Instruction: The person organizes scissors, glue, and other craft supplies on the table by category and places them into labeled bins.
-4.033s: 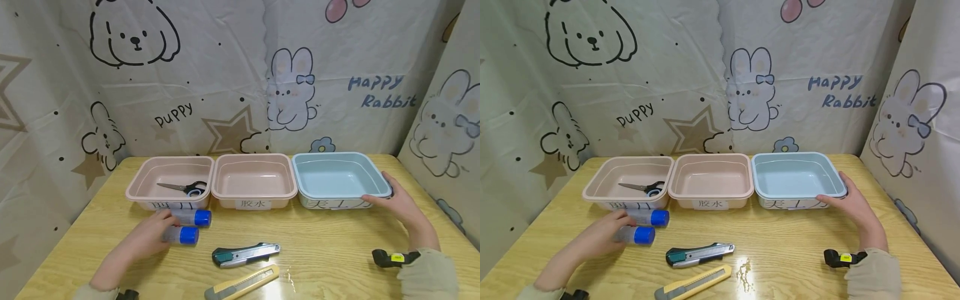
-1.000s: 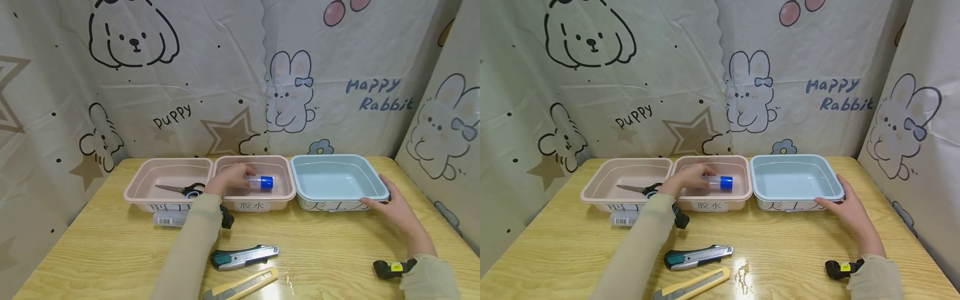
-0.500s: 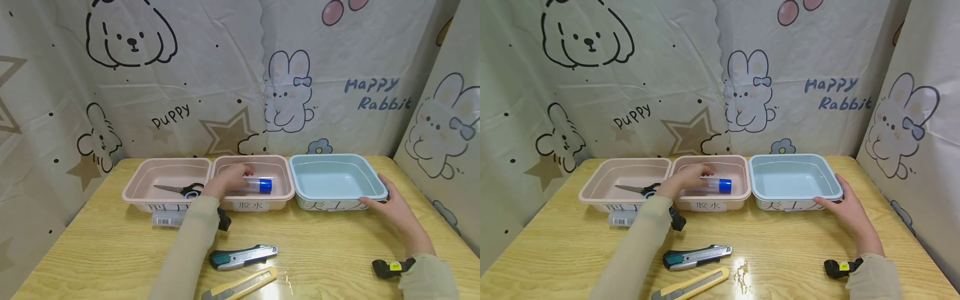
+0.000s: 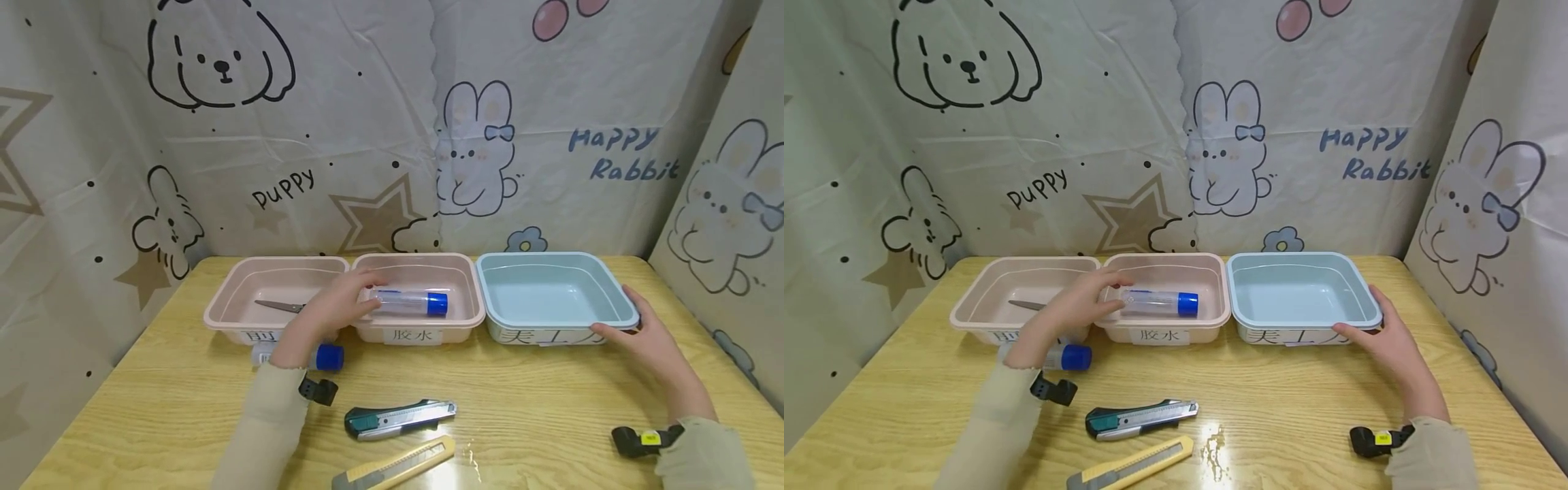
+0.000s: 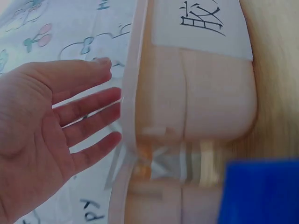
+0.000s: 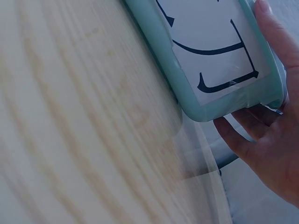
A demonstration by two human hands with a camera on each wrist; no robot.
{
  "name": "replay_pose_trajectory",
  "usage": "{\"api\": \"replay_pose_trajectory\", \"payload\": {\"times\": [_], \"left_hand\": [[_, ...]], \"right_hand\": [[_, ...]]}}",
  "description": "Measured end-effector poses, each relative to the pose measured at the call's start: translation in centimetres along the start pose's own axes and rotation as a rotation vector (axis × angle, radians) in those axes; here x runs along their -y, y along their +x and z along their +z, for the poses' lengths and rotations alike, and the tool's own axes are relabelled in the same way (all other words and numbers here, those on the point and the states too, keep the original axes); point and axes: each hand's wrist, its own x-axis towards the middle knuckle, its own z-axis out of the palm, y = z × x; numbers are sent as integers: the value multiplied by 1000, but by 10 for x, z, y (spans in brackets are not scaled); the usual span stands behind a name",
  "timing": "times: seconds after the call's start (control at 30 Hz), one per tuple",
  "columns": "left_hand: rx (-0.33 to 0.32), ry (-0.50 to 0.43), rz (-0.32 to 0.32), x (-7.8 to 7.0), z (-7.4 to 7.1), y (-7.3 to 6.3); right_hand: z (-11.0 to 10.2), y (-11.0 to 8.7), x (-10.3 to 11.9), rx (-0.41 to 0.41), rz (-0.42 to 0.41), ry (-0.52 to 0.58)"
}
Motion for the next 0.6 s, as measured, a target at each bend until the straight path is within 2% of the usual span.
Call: {"api": "replay_pose_trajectory", "payload": {"times": [0.1, 0.2, 0.4, 0.6], "left_hand": [[-49, 16, -16, 0, -4, -18], [-91, 64, 7, 2, -5, -32], [-171, 144, 17, 14, -5, -61], [-202, 186, 12, 25, -4, -87]], "right_hand": [[-1, -1, 0, -1, -3, 2], [-1, -1, 0, -3, -7, 0], [-1, 0, 0, 8, -8, 4], [-2, -1, 1, 11, -7, 15]]}}
